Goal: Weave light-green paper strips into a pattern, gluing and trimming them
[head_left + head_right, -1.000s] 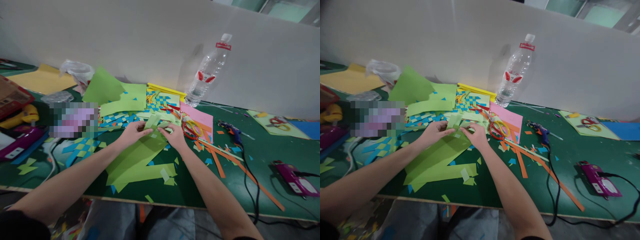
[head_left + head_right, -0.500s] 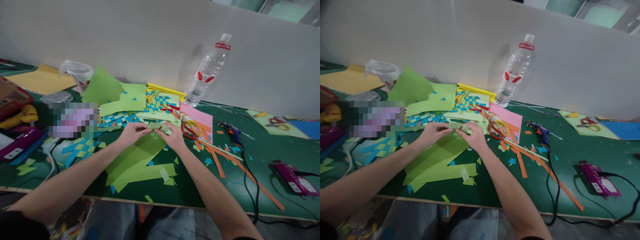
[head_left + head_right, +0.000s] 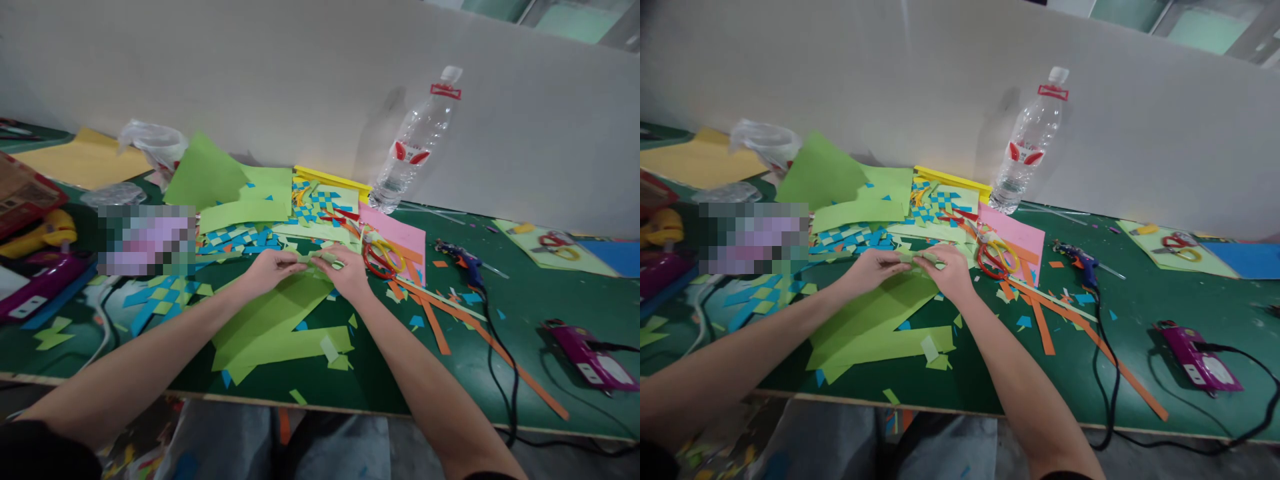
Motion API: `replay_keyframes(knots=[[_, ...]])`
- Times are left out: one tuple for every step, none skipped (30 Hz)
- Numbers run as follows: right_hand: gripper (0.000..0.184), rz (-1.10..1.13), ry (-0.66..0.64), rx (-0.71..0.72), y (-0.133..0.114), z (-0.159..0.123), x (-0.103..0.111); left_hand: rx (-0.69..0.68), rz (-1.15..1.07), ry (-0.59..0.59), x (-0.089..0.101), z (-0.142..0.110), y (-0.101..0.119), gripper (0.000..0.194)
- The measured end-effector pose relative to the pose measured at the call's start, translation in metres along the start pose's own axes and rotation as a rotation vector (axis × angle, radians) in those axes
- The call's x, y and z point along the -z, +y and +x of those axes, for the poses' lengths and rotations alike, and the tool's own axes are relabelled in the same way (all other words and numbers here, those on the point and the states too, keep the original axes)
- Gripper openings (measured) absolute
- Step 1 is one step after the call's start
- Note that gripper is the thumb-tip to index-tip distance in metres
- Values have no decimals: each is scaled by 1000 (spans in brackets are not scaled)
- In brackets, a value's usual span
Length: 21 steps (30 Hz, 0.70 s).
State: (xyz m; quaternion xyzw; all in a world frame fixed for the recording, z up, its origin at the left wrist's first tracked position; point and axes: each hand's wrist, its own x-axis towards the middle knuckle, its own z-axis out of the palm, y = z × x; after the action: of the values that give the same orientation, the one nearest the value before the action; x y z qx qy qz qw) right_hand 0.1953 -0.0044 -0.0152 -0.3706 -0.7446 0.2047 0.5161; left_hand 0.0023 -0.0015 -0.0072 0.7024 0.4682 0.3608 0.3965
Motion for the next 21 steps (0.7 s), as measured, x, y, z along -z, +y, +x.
replay_keyframes(knots=[[10,3,2,3,1,0,0,-16,25,-14,0,0,-2,24],[9,3,2,6,2,0,0,-35,56,-40,0,0,-4,25],[9,2,5,7,3,0,0,-54,83,-67,0,0,-5,27],[8,1,6,5,4,-1,0,-71,99,-81,1,1,-7,29],[8,1,8,1,4,-1,-1,-87,107,-94,1,1,-8,31],[8,1,10,-7,5,-1,-1,-102,110,-106,1,1,-10,32],[9,2,14,-17,4,-1,-1,-115,109,-114,0,1,-10,33],[10,3,17,-27,4,-1,-1,-126,105,-117,0,2,-11,33],[11,4,20,-37,3,-1,0,-133,101,-117,0,2,-11,34],[13,1,19,-48,1,-1,0,-135,100,-114,0,2,-10,34],[16,-4,15,-61,-1,0,1,-130,103,-109,0,2,-10,36],[18,-6,12,-81,-3,0,2,-117,110,-104,0,2,-9,38],[21,0,10,-111,-5,1,4,-99,120,-101,0,2,-8,40],[22,14,7,-150,-6,2,6,-80,130,-101,1,2,-7,42],[24,34,0,-194,-7,3,7,-63,135,-101,1,2,-6,44],[25,56,-9,-240,-7,4,9,-49,135,-101,1,2,-5,46],[26,72,-21,-284,-6,4,10,-38,130,-102,2,2,-5,47],[28,78,-36,-319,-4,5,11,-30,123,-103,2,3,-6,48],[30,71,-51,-346,-3,5,12,-23,116,-107,2,3,-6,48],[33,62,-66,-365,-2,6,13,-18,112,-114,2,3,-7,48],[35,53,-80,-380,-2,6,13,-15,113,-123,2,2,-7,48]])
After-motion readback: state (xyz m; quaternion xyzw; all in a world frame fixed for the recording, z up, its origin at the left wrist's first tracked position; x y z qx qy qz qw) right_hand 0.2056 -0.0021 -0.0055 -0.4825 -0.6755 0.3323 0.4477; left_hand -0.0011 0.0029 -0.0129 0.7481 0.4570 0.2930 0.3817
